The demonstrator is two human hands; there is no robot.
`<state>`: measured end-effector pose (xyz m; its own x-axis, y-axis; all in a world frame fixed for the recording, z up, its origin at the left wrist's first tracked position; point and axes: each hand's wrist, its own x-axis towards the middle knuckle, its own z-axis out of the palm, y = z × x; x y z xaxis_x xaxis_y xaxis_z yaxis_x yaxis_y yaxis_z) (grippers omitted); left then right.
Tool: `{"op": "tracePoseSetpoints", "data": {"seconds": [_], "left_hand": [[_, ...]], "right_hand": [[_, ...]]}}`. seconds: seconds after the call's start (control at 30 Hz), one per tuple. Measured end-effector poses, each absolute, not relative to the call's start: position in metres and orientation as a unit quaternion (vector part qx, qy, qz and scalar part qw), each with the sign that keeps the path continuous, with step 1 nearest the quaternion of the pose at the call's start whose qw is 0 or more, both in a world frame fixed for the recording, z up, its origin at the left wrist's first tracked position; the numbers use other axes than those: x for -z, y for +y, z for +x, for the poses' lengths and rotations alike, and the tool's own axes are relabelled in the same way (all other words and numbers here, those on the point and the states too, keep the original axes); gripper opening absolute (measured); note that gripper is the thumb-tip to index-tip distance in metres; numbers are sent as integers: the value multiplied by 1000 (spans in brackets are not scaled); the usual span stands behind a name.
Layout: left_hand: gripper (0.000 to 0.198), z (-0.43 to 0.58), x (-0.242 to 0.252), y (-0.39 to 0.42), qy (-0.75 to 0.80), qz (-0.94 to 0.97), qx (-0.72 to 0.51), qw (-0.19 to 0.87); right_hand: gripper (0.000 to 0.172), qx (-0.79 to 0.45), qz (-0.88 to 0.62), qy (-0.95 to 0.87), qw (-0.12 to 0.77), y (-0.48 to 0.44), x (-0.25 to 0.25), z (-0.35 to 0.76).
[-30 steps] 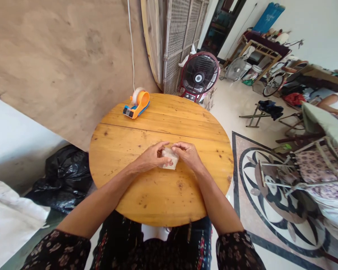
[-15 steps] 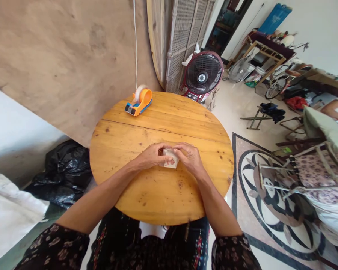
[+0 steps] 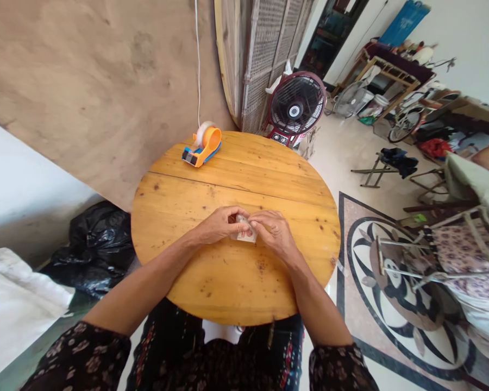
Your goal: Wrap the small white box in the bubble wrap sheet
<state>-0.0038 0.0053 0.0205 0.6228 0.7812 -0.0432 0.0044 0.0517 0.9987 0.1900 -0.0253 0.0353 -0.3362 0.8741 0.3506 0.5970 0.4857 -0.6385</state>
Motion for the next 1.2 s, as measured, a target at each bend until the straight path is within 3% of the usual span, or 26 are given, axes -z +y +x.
{"op": "tracePoseSetpoints", "data": {"seconds": [0.6,1.07,1.2], "left_hand": [[43,-8,-15,10,326,632,-268,650],[41,-9,-16,11,328,643,-278,634],[39,-8,-20,11,329,644,-277,633]], "right_hand": [[20,-71,-460,-828,312,-22,-27,186],[16,-56,-448,-841,299,-25,-32,184],[16,-80,-436,-826,349,-29,-40,186]]}}
